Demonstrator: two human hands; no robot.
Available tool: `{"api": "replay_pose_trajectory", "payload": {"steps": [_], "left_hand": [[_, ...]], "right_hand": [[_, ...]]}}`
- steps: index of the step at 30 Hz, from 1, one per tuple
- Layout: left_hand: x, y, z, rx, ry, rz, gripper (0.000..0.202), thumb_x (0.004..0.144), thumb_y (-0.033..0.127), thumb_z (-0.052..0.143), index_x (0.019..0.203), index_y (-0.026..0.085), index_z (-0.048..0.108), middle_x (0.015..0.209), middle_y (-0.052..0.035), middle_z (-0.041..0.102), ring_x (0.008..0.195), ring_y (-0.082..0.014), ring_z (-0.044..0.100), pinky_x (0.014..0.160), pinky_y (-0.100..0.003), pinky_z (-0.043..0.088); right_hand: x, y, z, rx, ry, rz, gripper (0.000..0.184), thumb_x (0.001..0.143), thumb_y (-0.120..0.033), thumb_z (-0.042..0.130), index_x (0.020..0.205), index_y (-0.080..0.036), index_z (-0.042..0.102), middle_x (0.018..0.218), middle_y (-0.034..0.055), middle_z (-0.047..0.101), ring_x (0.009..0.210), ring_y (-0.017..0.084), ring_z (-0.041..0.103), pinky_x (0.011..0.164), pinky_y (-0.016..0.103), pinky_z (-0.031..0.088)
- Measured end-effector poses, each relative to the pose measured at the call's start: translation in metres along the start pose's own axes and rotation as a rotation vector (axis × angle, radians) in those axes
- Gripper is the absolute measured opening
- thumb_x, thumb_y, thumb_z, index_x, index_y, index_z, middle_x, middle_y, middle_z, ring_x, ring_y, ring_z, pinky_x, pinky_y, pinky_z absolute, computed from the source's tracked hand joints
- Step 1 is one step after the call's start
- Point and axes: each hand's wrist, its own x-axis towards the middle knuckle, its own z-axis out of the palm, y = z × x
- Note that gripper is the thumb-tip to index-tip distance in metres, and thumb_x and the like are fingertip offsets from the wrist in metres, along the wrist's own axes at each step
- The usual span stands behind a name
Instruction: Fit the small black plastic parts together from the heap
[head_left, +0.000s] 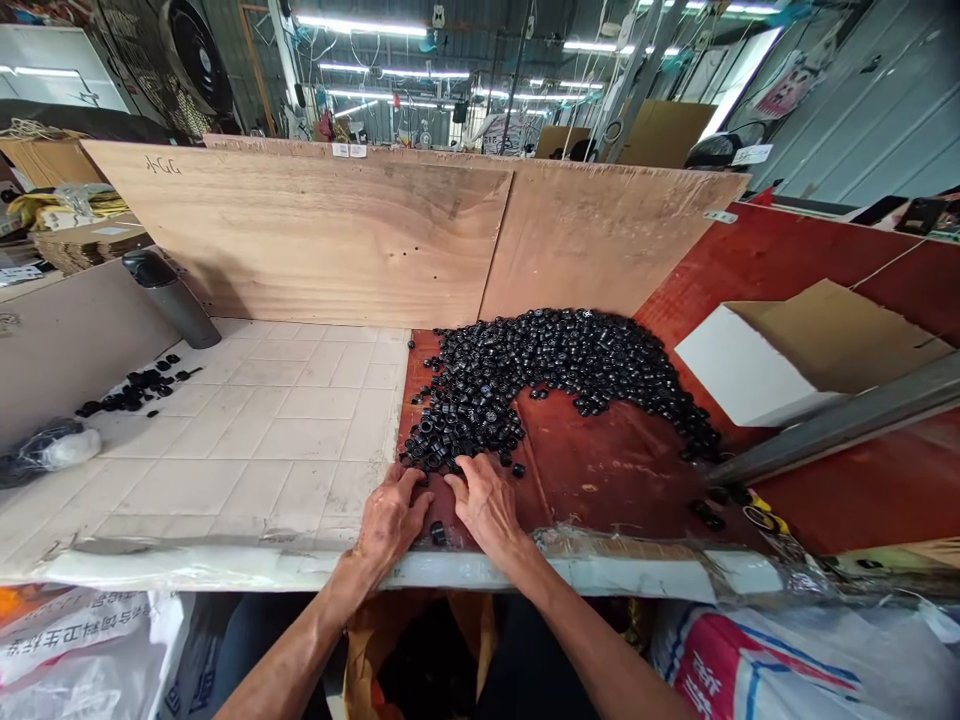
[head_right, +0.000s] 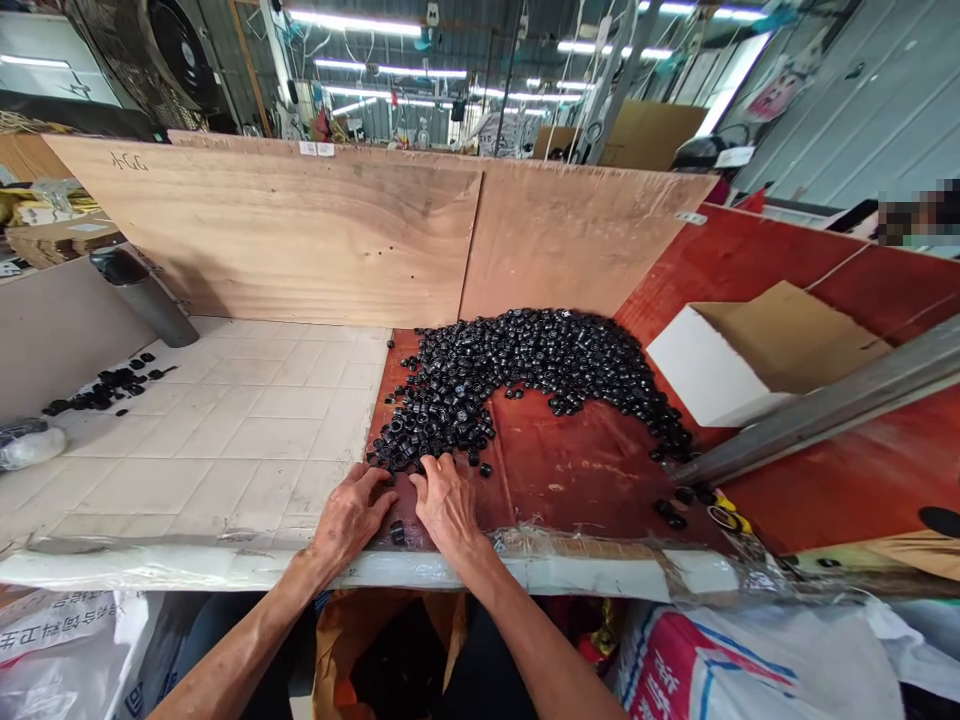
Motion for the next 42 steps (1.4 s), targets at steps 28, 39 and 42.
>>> {"api": "replay_pose_trajectory", "payload": {"steps": [28,39,42], "left_hand": [[-0.028,0.001,-0.013,-0.606,-0.167,-0.141,0.026,0.083,0.019,0.067,0.107,0.022,0.061,0.09,0.0011,0.072,0.077,-0.0143,0.07,0.073,-0.027,0.058],[-0.031,0.002,-0.012,-0.826,-0.144,-0.183,0.023,0.087,0.025,0.074,0.106,0.02,0.062,0.101,-0.003,0.074,0.089,-0.0164,0.074,0.085,-0.029,0.06],[-0.033,-0.001,-0.011,-0.826,-0.15,-0.183,0.021,0.09,0.027,0.072,0.108,0.02,0.064,0.099,-0.0023,0.075,0.083,-0.0154,0.073,0.08,-0.028,0.059]], "right_hand": [[-0.036,-0.032,-0.009,1.101,-0.097,0.414,0.022,0.076,-0.036,0.079,0.087,-0.02,0.07,0.093,0.0076,0.077,0.082,0.023,0.074,0.078,0.034,0.06],[-0.035,-0.03,-0.007,1.148,-0.098,0.396,0.025,0.079,-0.034,0.08,0.1,-0.022,0.073,0.099,0.0055,0.078,0.091,0.023,0.076,0.087,0.035,0.062],[-0.037,-0.029,-0.004,1.137,-0.093,0.373,0.028,0.078,-0.033,0.081,0.103,-0.022,0.074,0.099,0.0054,0.078,0.09,0.023,0.075,0.087,0.035,0.063]]}}
